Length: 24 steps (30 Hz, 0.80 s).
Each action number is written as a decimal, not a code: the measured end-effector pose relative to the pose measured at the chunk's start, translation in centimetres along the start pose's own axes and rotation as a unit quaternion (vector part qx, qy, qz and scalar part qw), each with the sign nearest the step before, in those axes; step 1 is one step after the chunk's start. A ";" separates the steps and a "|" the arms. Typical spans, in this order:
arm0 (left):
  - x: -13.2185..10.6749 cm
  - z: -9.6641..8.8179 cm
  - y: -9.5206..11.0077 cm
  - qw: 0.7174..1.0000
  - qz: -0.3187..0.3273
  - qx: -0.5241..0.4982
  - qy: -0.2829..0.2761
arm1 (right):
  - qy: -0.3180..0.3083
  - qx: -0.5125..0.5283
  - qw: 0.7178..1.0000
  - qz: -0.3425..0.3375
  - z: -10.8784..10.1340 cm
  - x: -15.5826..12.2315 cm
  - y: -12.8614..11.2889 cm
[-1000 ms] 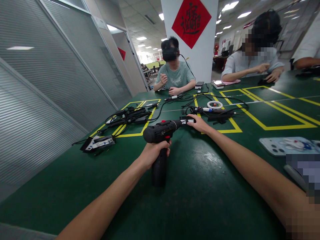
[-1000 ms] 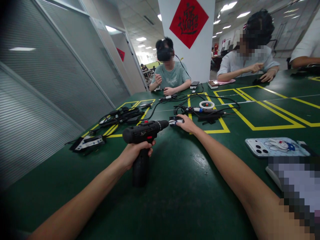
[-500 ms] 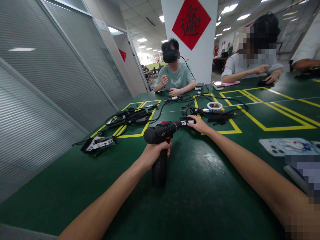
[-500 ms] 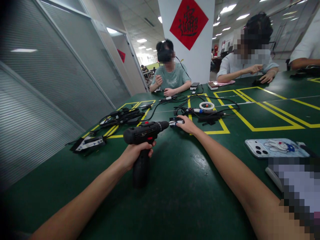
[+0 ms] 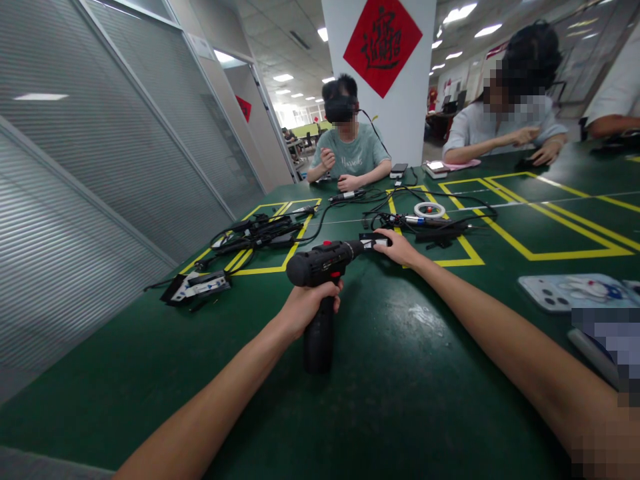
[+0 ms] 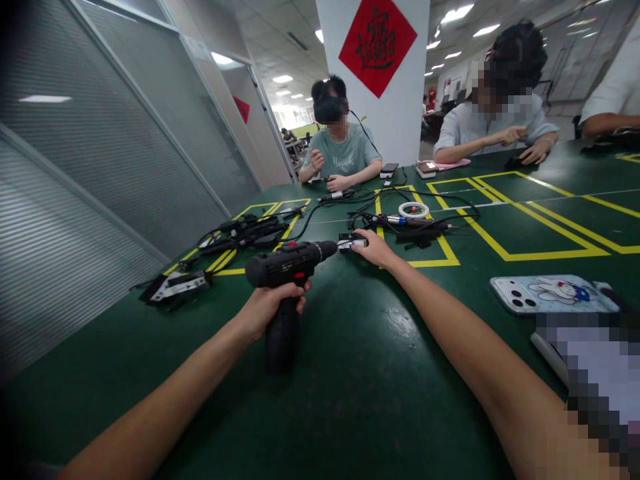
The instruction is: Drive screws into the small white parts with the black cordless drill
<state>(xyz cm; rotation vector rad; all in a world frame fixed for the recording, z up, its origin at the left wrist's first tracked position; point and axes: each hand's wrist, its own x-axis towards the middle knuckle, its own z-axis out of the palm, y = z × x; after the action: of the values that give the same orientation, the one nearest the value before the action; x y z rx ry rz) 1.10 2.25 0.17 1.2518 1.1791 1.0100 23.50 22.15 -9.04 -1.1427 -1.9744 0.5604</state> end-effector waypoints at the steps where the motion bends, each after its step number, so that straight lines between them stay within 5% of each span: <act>1: 0.0 0.0 0.0 1.000 0.000 0.000 0.000 | 0.000 0.000 1.000 -0.002 0.0 0.0 0.0; 24: 0.1 -0.2 -0.1 1.000 -0.018 0.008 -0.005 | -0.003 0.015 1.000 -0.008 0.4 0.3 1.0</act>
<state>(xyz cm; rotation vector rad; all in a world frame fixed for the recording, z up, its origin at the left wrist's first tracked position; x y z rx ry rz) 0.91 2.37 0.07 1.2428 1.2001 0.9692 23.61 22.93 -9.87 -1.1075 -1.9726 0.5838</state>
